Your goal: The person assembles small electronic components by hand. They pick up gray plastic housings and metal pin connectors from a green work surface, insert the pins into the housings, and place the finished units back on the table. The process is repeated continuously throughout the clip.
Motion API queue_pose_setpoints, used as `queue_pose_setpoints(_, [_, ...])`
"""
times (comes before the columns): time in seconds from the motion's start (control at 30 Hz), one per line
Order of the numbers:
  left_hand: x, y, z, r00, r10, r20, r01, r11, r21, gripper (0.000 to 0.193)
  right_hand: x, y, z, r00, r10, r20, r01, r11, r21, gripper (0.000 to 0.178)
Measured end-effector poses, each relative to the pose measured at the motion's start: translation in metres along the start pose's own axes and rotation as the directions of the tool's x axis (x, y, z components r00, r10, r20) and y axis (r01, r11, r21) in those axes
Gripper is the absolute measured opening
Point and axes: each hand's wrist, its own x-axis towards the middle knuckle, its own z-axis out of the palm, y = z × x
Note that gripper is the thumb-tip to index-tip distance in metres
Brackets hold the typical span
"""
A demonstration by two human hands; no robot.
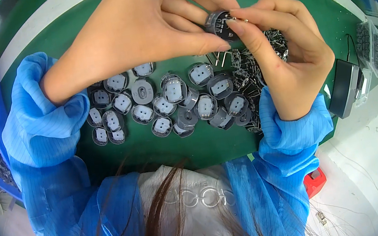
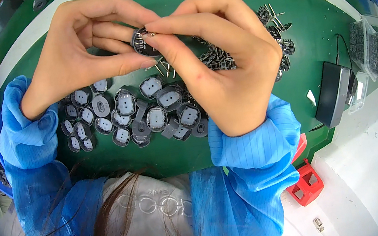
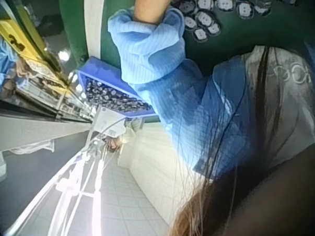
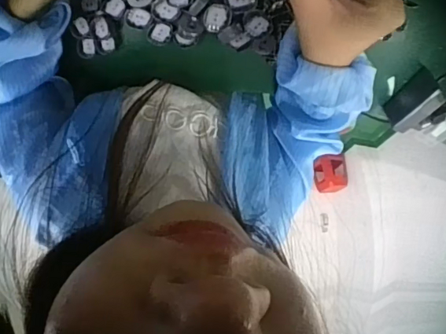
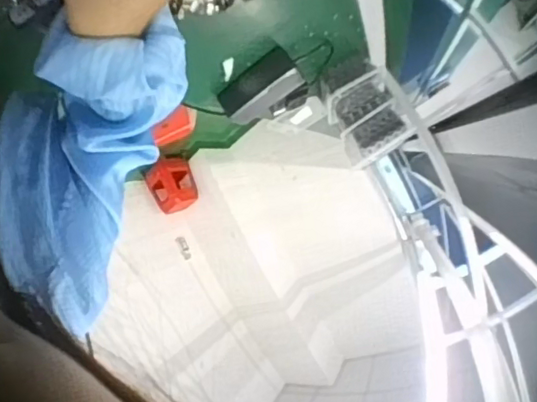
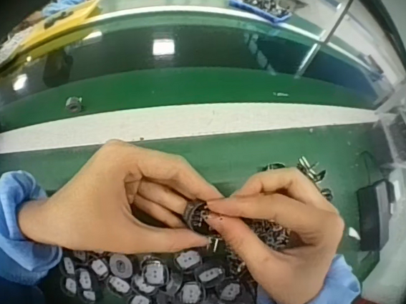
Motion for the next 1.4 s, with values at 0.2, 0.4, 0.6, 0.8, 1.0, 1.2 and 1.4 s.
queue_pose_setpoints(0.2, [0.003,-0.002,-0.008,0.996,-0.001,0.090,0.011,0.994,-0.111,0.029,-0.004,-0.005,0.005,0.966,0.258,-0.010,-0.243,0.922,0.301,0.014])
queue_pose_setpoints(0.4, [0.003,-0.007,-0.003,0.999,0.015,0.028,-0.008,0.968,-0.250,0.030,-0.004,0.011,0.002,0.998,0.048,-0.037,-0.037,0.966,0.254,0.016])
queue_pose_setpoints(0.6, [0.002,-0.004,-0.006,0.998,0.023,0.055,-0.014,0.985,-0.172,0.029,-0.007,0.004,0.009,0.992,0.075,-0.099,-0.056,0.982,0.178,0.017])
queue_pose_setpoints(0.8, [-0.001,-0.008,0.003,0.996,0.060,-0.061,-0.061,0.998,-0.015,0.030,-0.007,0.000,0.010,0.980,-0.102,-0.169,0.091,0.993,-0.075,0.022])
queue_pose_setpoints(1.0, [0.000,0.011,0.000,0.993,-0.113,0.028,0.116,0.972,-0.203,0.027,-0.006,-0.001,0.012,0.985,-0.121,-0.126,0.104,0.985,-0.134,0.029])
queue_pose_setpoints(1.2, [-0.001,0.019,-0.011,0.983,-0.170,0.074,0.184,0.947,-0.264,0.026,-0.002,-0.004,0.010,0.956,0.190,0.224,-0.284,0.791,0.543,0.048])
queue_pose_setpoints(1.4, [-0.005,-0.005,-0.006,0.999,-0.043,0.024,0.048,0.954,-0.295,0.026,-0.008,-0.009,0.010,0.941,0.202,0.272,-0.310,0.837,0.450,0.037])
